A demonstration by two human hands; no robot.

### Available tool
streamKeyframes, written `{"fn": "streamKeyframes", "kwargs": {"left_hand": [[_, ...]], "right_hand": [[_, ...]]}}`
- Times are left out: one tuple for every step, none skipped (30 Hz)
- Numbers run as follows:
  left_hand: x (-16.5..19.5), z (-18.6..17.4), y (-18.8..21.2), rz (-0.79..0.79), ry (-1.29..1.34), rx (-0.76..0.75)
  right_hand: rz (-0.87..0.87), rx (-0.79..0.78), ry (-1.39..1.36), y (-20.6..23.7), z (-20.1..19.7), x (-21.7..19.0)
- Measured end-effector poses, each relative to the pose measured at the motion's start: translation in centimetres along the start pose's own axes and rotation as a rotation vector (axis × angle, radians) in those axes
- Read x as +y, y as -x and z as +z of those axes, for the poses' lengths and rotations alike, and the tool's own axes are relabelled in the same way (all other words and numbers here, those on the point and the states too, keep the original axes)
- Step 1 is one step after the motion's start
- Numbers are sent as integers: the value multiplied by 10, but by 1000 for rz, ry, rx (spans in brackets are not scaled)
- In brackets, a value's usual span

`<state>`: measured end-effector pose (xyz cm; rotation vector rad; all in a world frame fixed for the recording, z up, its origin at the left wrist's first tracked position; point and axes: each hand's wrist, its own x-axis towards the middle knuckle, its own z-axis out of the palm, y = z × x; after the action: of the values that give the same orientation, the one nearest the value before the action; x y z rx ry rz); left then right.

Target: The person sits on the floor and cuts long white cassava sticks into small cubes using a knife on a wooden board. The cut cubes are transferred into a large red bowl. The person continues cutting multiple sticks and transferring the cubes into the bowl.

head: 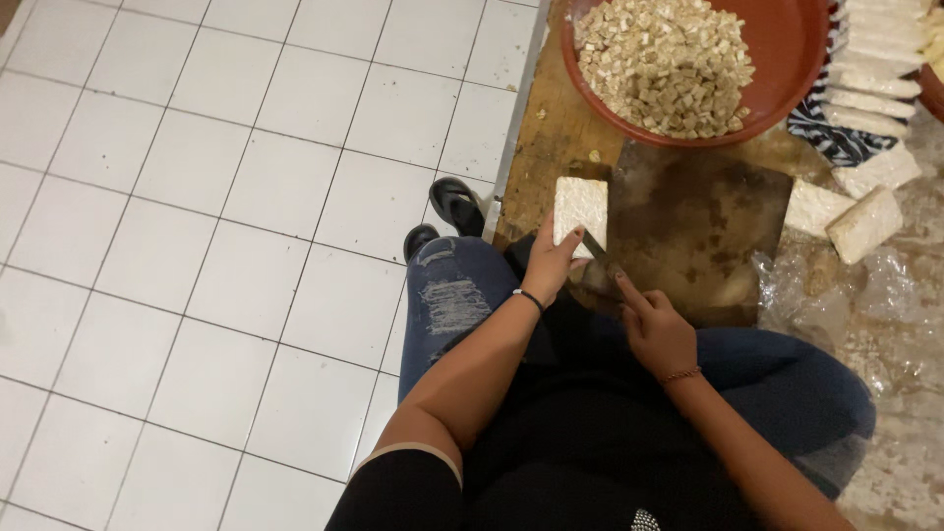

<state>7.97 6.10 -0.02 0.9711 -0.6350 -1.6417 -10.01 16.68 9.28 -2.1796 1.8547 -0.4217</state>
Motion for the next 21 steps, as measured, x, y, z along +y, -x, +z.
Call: {"fn": "streamKeyframes", "kwargs": {"left_hand": [[-1,-1,1,5,-6,-2],[-3,-1,1,11,-13,-5],[-4,-2,2,18,-20,-8],[-4,-3,2,29,-14,-9],[-4,-4,2,39,-6,-12],[-4,-4,2,50,3,-18],[-3,-6,3,27,-23,-10],[-1,-8,4,4,-49,-2],[3,-9,5,-19,-76,5],[6,-9,6,-32,-81,-7],[9,-8,7,-45,-86,-16],[13,-7,8,-58,-92,-23],[17,-6,9,-80,-115,-27],[20,-5,10,-102,-137,-29],[22,-3,11,-124,-159,-29],[23,-1,11,-110,-157,-44],[24,-1,11,-97,-155,-54],[24,-2,13,-85,-153,-60],[24,-4,14,-98,-138,-71],[23,-5,14,-109,-122,-84],[23,-7,14,-116,-105,-95]], "right_hand": [[-9,19,-9,1,0,0],[1,11,-1,1,1,1],[11,3,6,0,1,1],[21,-4,13,-1,1,1],[-4,19,13,-1,1,1],[-28,44,16,-2,1,1],[-52,69,21,-2,-1,3],[-72,61,37,-4,-4,6],[-92,52,54,-7,-7,10],[-112,44,71,-10,-10,15],[-120,47,98,-11,-13,20],[-130,49,125,-13,-15,25],[-140,51,152,-13,-16,29],[-138,54,159,-13,-16,33],[-138,55,166,-12,-14,36],[-140,54,170,-12,-12,40],[-130,88,203,-10,-11,44],[-122,120,233,-9,-12,50],[-115,153,264,-8,-13,57],[-6,185,246,-10,-17,66],[99,218,229,-12,-21,74]]}}
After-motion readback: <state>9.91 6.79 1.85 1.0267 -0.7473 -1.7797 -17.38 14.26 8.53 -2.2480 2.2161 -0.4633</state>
